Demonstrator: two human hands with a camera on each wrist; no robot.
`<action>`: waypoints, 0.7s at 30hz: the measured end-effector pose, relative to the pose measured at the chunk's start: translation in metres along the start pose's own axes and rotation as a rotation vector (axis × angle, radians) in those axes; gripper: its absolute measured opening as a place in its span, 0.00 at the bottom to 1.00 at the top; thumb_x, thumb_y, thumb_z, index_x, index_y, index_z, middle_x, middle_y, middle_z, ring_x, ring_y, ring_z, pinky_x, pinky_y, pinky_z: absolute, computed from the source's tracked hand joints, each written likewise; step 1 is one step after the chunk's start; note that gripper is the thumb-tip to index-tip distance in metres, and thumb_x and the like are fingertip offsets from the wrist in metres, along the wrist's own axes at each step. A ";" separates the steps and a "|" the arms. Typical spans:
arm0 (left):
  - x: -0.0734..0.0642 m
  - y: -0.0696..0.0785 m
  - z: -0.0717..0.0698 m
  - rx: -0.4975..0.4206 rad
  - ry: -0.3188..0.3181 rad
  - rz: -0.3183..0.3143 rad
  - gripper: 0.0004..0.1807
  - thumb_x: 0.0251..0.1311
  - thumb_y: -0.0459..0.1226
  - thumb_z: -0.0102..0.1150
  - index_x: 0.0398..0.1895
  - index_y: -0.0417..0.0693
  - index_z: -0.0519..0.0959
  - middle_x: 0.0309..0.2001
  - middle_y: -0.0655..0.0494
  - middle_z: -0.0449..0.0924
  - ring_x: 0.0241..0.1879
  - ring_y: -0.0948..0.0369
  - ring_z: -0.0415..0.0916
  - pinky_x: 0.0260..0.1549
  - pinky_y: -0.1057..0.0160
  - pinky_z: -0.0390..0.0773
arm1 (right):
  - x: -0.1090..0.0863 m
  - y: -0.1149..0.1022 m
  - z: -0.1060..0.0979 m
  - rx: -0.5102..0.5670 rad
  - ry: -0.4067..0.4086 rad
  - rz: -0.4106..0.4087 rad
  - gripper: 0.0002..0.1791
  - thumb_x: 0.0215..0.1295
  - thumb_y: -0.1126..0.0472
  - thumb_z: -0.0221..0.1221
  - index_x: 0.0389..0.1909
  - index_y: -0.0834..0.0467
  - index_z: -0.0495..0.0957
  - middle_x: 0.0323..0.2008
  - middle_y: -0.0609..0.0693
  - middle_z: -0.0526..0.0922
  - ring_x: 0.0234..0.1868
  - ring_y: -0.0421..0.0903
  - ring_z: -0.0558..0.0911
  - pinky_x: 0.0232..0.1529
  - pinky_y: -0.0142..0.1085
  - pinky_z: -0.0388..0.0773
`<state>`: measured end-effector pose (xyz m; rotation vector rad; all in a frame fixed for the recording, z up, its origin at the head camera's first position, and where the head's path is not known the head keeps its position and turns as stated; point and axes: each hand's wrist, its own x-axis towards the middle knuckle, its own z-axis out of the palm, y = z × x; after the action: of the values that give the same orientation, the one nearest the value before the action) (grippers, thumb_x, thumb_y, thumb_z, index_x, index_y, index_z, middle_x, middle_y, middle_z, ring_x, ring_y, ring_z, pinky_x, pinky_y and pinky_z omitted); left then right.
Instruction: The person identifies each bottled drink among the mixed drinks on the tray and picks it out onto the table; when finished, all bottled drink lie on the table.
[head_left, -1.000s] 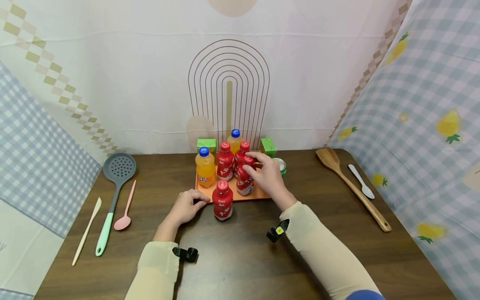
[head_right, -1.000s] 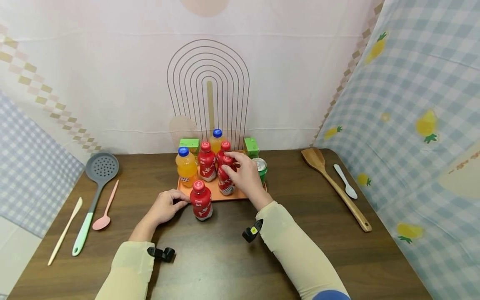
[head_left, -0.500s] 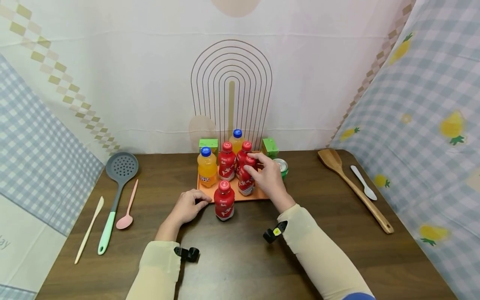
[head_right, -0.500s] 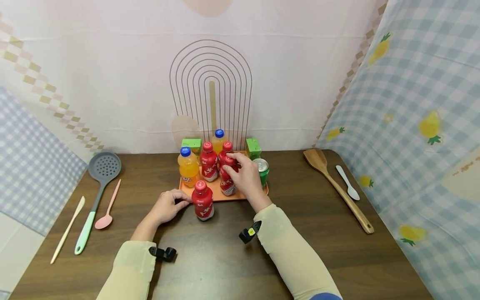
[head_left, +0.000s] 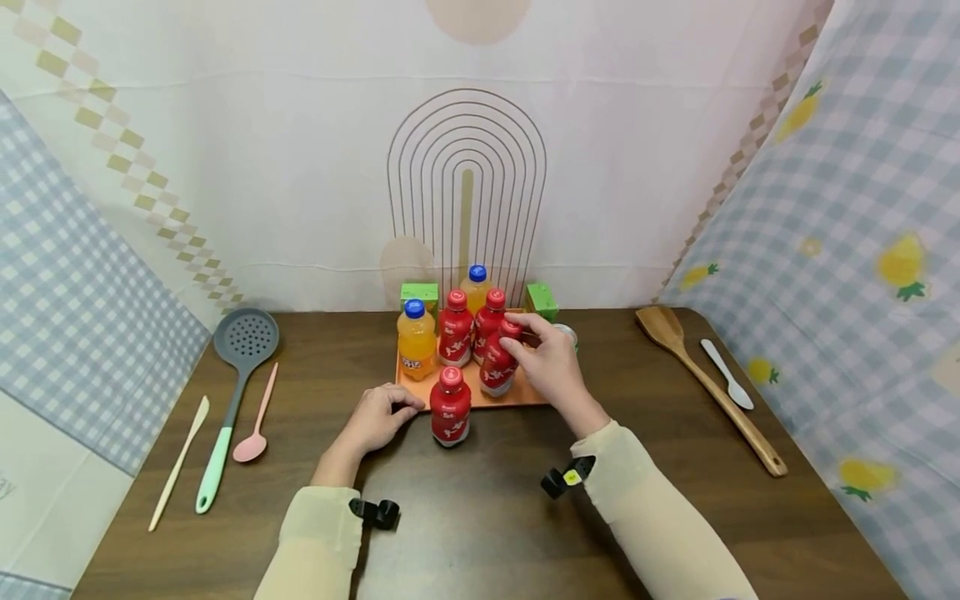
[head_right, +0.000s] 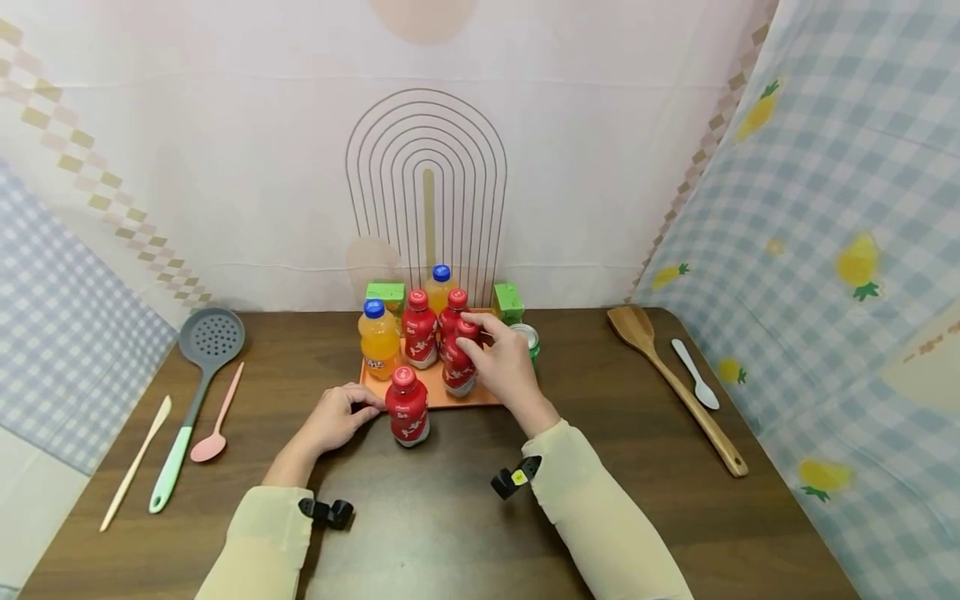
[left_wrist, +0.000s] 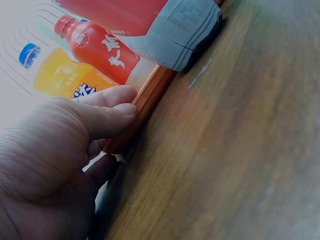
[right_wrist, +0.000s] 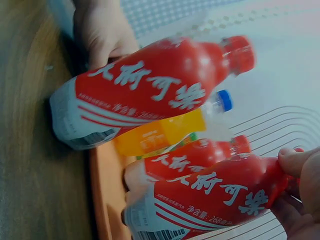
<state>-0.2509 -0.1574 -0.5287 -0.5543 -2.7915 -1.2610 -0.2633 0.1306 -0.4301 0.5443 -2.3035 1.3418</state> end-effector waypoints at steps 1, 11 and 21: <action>0.000 0.000 0.000 -0.001 0.000 0.001 0.06 0.57 0.32 0.66 0.32 0.53 0.87 0.34 0.64 0.82 0.42 0.60 0.77 0.48 0.53 0.75 | -0.001 -0.002 -0.003 0.018 -0.003 -0.010 0.20 0.58 0.65 0.66 0.53 0.59 0.79 0.48 0.54 0.83 0.45 0.47 0.83 0.44 0.44 0.81; -0.003 -0.001 0.002 0.010 -0.013 -0.022 0.07 0.56 0.32 0.67 0.31 0.56 0.86 0.34 0.65 0.82 0.42 0.61 0.77 0.49 0.53 0.75 | -0.025 -0.014 -0.029 0.105 -0.100 0.026 0.19 0.62 0.67 0.63 0.55 0.60 0.77 0.49 0.55 0.80 0.46 0.48 0.81 0.45 0.43 0.80; -0.001 0.000 0.001 0.020 -0.007 -0.006 0.07 0.57 0.31 0.66 0.32 0.55 0.86 0.34 0.64 0.83 0.43 0.60 0.77 0.49 0.53 0.75 | -0.039 -0.052 -0.050 0.129 -0.214 0.035 0.19 0.61 0.74 0.60 0.54 0.67 0.75 0.48 0.61 0.81 0.44 0.52 0.81 0.45 0.47 0.80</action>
<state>-0.2502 -0.1565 -0.5297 -0.5515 -2.8102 -1.2326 -0.1952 0.1553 -0.3913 0.7239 -2.4156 1.5233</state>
